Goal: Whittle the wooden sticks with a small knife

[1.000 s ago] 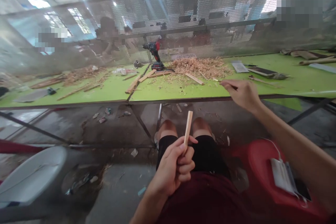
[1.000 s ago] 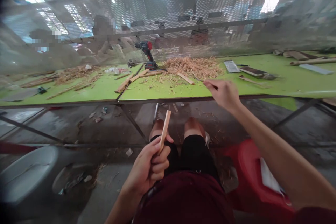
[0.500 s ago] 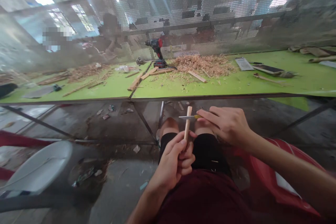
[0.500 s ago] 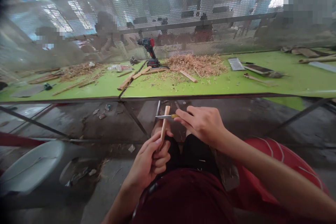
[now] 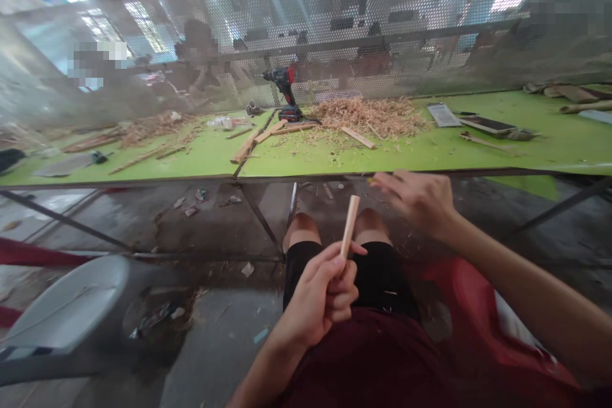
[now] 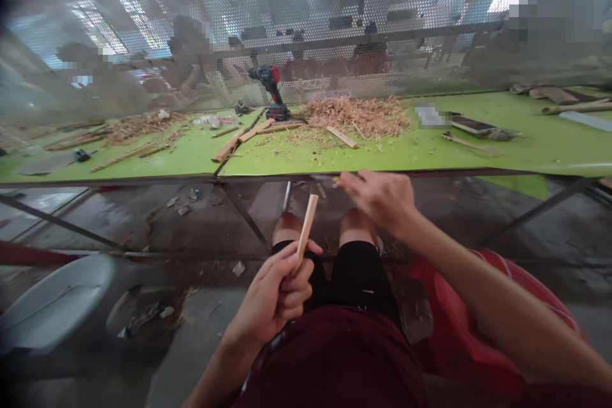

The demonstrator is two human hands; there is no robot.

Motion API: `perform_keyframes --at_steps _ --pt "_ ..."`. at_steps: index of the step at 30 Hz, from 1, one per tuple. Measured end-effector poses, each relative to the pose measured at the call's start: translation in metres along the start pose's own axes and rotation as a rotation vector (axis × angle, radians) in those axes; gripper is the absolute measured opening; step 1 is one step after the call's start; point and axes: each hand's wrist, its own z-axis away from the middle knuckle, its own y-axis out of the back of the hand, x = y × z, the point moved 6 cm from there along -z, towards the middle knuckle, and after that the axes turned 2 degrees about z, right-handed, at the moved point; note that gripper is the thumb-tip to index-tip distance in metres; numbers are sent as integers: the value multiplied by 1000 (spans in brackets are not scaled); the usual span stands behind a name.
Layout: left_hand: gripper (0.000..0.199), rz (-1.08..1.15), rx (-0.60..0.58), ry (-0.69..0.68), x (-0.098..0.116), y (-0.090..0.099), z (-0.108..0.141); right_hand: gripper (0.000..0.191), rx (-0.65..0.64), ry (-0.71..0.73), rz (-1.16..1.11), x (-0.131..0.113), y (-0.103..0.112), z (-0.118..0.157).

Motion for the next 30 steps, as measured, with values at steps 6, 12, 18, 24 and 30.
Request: perform_keyframes --at_steps 6,12,18,24,30 --pt "19 68 -27 -22 3 3 2 36 127 -276 -184 43 13 4" --pt "16 152 -143 39 2 3 -5 29 26 -24 -408 -37 39 16" --pt "14 178 -179 54 -2 0 -3 33 -4 106 -262 -70 42 21" --pt "13 121 -125 16 2 0 -5 32 81 202 -70 -70 46 15" --pt "16 27 -41 -23 2 1 -5 33 119 248 -17 -63 44 10"
